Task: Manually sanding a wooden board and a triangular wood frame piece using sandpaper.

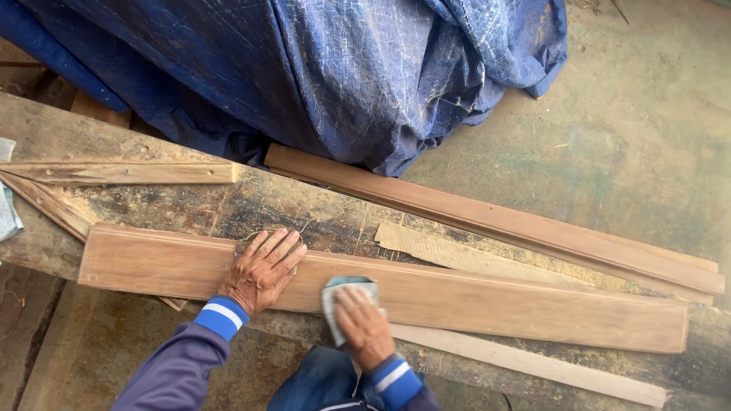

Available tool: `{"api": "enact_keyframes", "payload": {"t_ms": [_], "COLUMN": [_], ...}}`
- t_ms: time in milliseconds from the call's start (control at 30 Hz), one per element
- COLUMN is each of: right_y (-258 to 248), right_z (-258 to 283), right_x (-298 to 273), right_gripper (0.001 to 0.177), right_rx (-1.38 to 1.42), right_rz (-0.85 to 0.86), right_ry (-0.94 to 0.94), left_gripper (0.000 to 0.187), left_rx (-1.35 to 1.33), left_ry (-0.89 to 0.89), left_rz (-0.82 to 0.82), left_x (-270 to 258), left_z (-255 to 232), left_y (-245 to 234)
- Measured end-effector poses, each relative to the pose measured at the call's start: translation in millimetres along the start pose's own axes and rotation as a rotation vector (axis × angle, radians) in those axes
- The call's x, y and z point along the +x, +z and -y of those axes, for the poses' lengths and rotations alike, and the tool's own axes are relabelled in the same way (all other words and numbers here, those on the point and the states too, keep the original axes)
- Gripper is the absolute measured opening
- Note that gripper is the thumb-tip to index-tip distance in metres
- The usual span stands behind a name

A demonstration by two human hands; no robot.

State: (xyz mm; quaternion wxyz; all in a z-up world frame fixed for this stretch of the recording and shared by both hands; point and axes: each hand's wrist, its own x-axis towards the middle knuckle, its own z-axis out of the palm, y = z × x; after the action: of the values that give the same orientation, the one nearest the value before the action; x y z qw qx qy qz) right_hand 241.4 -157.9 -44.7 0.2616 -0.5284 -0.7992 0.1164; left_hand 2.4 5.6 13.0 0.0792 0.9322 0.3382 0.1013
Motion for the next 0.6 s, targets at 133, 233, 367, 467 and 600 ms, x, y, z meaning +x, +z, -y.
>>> {"api": "enact_keyframes", "payload": {"t_ms": [133, 233, 367, 467, 600], "right_y": [-85.3, -115.8, -74.5, -49.8, -50.1], "right_z": [-109.6, -179.9, -122.0, -21.7, -51.1], "right_x": [-85.0, -149.4, -108.8, -56.2, -114.6], "right_gripper": [0.044, 0.014, 0.021, 0.041, 0.031], "right_rx": [-0.179, -0.592, -0.408, -0.261, -0.182], "right_rz": [-0.241, -0.359, -0.474, -0.28, -0.151], "right_ry": [0.308, 0.605, 0.694, 0.391, 0.345], "left_gripper": [0.057, 0.055, 0.055, 0.056, 0.057], "left_rx": [-0.042, -0.022, -0.048, -0.018, -0.028], "left_ry": [-0.022, -0.029, -0.019, -0.026, -0.012], "left_rz": [0.007, 0.015, -0.026, -0.009, -0.027], "left_x": [-0.5, -2.3, -0.2, -0.9, -1.8], "left_z": [-1.1, 0.7, -1.8, -3.8, -3.0], "left_y": [4.1, 3.0, 3.4, 1.6, 0.5]}}
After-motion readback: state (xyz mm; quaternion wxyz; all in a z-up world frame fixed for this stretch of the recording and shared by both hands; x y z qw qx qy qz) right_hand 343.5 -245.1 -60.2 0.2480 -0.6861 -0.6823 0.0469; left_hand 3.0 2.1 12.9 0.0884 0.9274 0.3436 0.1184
